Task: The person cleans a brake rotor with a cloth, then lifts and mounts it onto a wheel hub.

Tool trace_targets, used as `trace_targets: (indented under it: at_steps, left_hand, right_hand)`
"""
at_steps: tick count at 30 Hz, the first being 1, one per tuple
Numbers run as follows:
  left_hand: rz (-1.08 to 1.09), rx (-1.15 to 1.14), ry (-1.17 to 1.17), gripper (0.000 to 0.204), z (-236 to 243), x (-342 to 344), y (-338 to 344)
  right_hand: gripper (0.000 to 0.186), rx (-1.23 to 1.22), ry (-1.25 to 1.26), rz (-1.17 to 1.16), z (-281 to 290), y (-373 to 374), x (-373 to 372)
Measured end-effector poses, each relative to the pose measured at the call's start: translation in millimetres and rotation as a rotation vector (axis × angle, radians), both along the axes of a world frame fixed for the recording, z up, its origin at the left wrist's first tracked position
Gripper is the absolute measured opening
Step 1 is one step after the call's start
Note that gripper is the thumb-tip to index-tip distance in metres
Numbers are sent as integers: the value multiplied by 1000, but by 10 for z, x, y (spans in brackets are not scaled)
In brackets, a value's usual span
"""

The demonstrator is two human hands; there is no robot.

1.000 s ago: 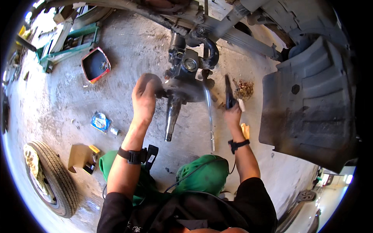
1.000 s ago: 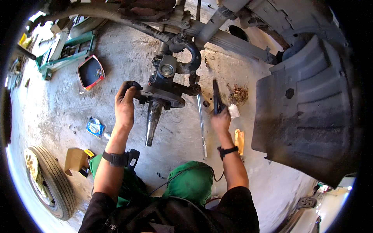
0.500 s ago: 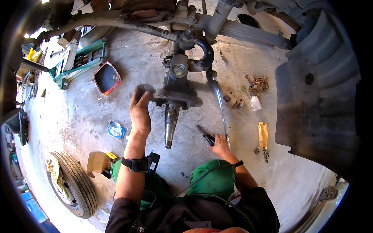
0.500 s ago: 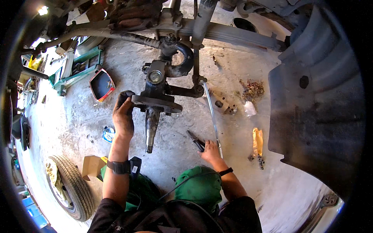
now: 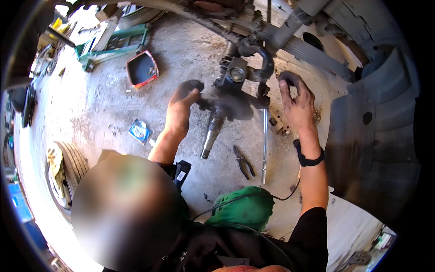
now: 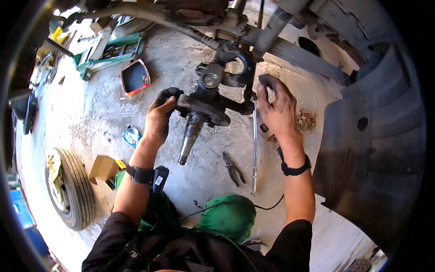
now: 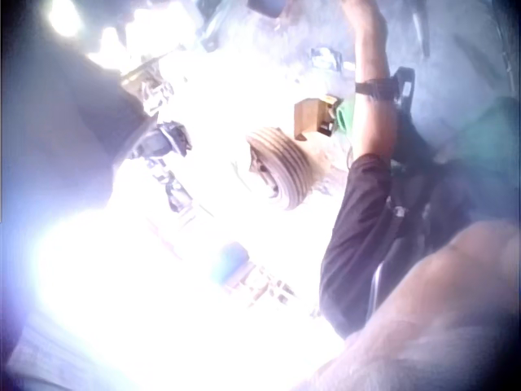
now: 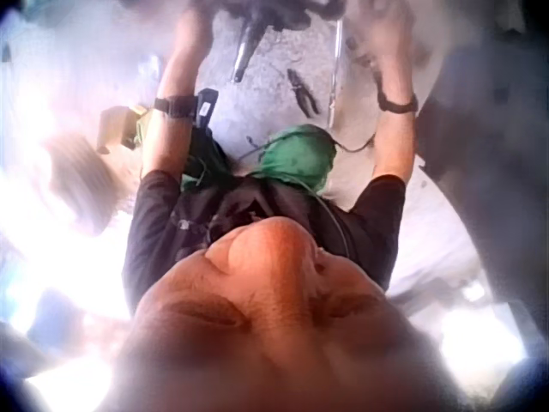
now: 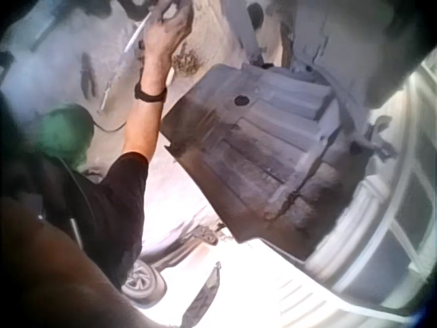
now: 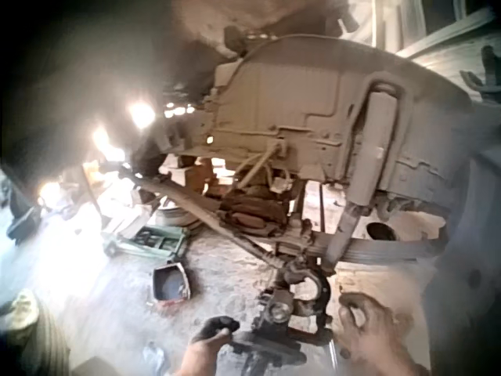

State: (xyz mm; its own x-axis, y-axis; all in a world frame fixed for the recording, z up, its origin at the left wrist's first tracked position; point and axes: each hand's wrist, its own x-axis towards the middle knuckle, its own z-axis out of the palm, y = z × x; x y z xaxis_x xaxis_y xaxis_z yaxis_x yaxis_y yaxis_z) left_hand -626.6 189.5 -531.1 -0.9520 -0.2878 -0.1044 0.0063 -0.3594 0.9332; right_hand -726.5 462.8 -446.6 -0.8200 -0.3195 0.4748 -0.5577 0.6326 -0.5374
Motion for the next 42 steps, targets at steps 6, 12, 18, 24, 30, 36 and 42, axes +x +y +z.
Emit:
trace_targets:
  at_steps: [6,12,18,24,30,36,42]
  left_hand:
    - [41,268,-69,21,45,32,-57]
    - [35,306,-90,21,17,41,-80]
    - [144,391,-133,20,81,54,16]
    - [206,361,-84,16,-34,2,26]
    - [227,398,-103,12,16,-33,86]
    - [318,507,-213,16,141,72,52]
    - [351,502,-49,11,53,2,232]
  right_hand:
    - [56,432,-66,282,312,-433,-176]
    - [58,527,-58,272,198,-539,-137]
    - [59,653,75,178,-40,-602,-241]
    - [62,644,144,171,-98,-639,-208]
    - [63,748,312,136,-229,-590,-319]
    - [70,754,207,169,-437,-482,-543]
    - [67,744,215,164,-566,-128,-674]
